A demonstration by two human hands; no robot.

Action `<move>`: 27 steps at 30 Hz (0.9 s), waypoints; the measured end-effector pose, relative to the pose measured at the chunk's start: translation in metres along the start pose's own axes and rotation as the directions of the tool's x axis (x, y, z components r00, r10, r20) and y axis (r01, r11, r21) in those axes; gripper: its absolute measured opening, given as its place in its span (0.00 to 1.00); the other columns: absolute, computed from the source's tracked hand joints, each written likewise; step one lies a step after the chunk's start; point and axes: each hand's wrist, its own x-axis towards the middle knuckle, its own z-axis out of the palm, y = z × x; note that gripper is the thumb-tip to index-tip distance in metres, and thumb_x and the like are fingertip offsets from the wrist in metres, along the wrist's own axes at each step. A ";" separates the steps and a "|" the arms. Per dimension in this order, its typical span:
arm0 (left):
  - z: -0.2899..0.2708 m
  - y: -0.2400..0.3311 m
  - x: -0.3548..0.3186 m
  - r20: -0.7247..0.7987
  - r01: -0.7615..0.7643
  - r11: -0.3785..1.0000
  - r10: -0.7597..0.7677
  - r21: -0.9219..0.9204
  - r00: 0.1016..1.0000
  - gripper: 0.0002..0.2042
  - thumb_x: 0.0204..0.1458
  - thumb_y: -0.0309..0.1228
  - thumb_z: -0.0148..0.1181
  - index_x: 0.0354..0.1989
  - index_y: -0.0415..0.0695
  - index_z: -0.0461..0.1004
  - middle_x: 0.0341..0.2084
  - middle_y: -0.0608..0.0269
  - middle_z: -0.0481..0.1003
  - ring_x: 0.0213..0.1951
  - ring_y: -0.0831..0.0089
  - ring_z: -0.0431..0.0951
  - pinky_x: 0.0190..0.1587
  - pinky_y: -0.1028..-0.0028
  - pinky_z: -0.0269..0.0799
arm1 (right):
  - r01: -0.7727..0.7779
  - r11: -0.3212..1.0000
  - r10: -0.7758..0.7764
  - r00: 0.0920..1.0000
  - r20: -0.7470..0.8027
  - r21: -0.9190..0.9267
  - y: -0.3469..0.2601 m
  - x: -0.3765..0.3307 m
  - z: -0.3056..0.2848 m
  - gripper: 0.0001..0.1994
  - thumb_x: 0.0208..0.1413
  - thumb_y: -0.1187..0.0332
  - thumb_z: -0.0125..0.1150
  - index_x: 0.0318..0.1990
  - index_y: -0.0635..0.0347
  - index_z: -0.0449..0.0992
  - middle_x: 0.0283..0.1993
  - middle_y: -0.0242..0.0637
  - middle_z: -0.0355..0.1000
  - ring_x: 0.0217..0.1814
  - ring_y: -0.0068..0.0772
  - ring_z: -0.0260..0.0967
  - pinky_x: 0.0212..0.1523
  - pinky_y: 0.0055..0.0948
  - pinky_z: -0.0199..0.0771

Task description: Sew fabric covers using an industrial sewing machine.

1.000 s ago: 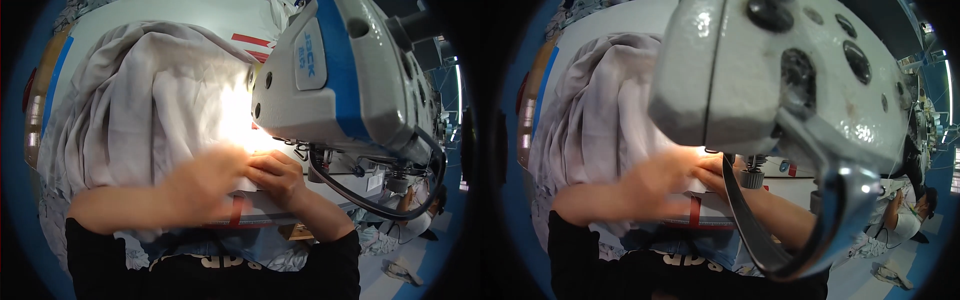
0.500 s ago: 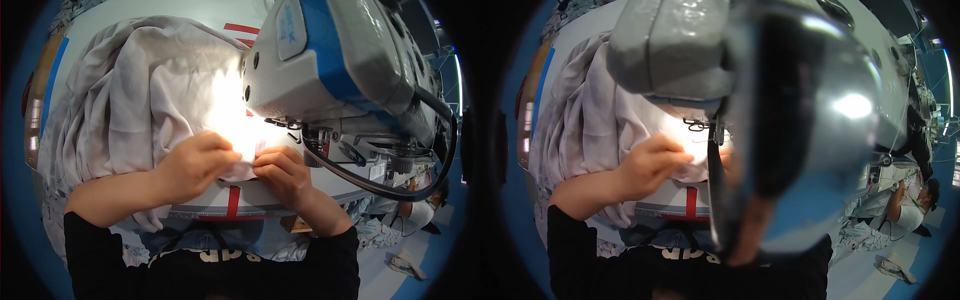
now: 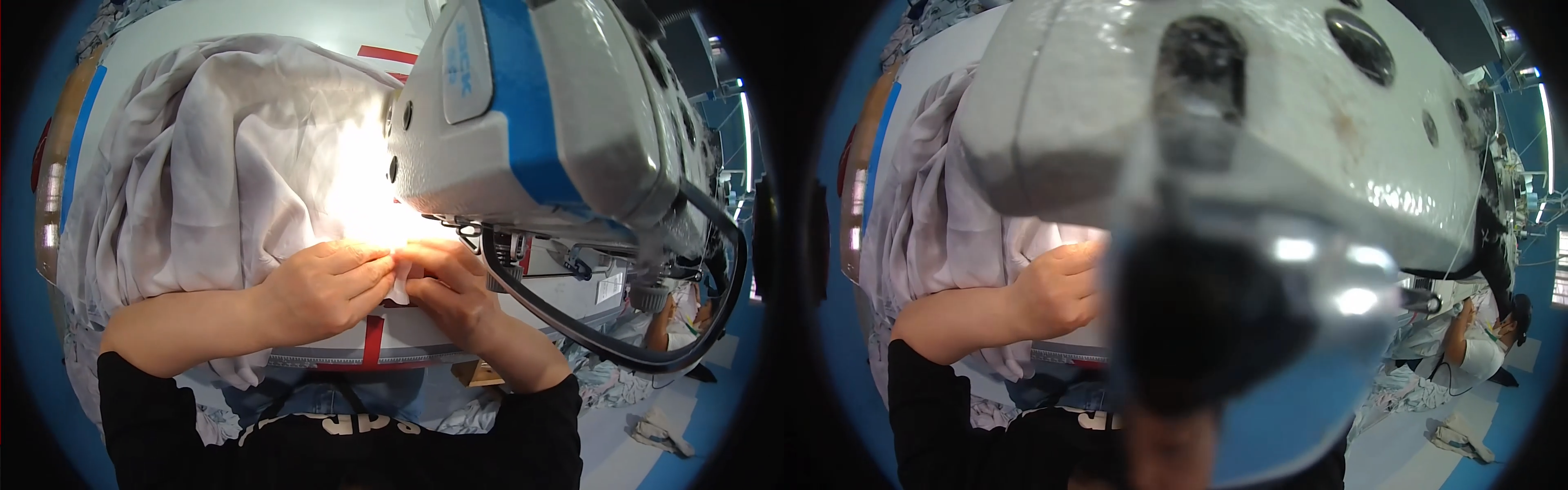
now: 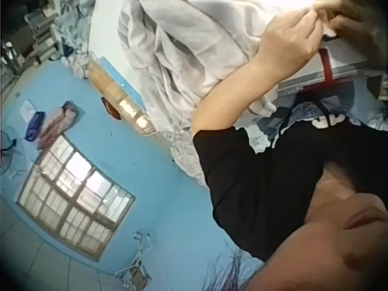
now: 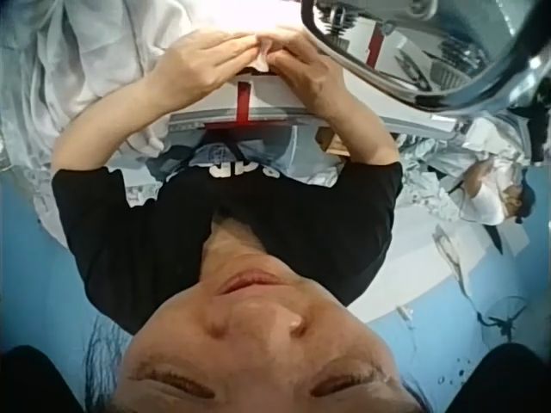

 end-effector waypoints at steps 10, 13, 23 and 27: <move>-0.018 -0.018 0.008 0.118 -0.037 0.999 0.036 0.000 0.992 0.16 0.45 0.27 0.55 0.43 0.33 0.74 0.47 0.54 0.71 0.54 0.63 0.70 0.57 0.65 0.66 | 0.017 0.997 -0.015 1.000 0.017 -0.081 0.009 0.015 -0.003 0.09 0.39 0.77 0.68 0.30 0.63 0.77 0.38 0.38 0.76 0.42 0.37 0.75 0.42 0.30 0.76; -0.019 -0.027 0.011 0.102 -0.030 0.999 0.025 0.044 0.994 0.16 0.45 0.27 0.55 0.43 0.34 0.74 0.46 0.55 0.72 0.53 0.63 0.71 0.56 0.66 0.67 | -0.022 0.998 0.020 0.999 -0.036 -0.062 0.015 0.013 0.004 0.09 0.40 0.78 0.67 0.32 0.64 0.77 0.40 0.40 0.76 0.42 0.38 0.75 0.43 0.31 0.76; 0.026 -0.056 0.007 -0.384 0.007 0.988 -0.068 -0.157 0.921 0.16 0.46 0.29 0.54 0.44 0.39 0.74 0.44 0.60 0.72 0.52 0.66 0.71 0.57 0.67 0.66 | -0.127 0.991 0.124 0.991 -0.050 -0.050 0.010 0.029 0.002 0.08 0.47 0.80 0.65 0.36 0.65 0.76 0.41 0.44 0.76 0.41 0.40 0.76 0.44 0.31 0.75; 0.020 -0.057 0.008 -0.293 0.088 0.977 -0.143 -0.195 0.945 0.15 0.47 0.29 0.54 0.45 0.41 0.73 0.44 0.62 0.73 0.52 0.67 0.71 0.57 0.67 0.66 | -0.130 0.987 0.135 0.990 -0.045 0.096 0.016 0.018 -0.003 0.07 0.48 0.79 0.65 0.36 0.65 0.76 0.40 0.44 0.76 0.41 0.41 0.75 0.44 0.33 0.75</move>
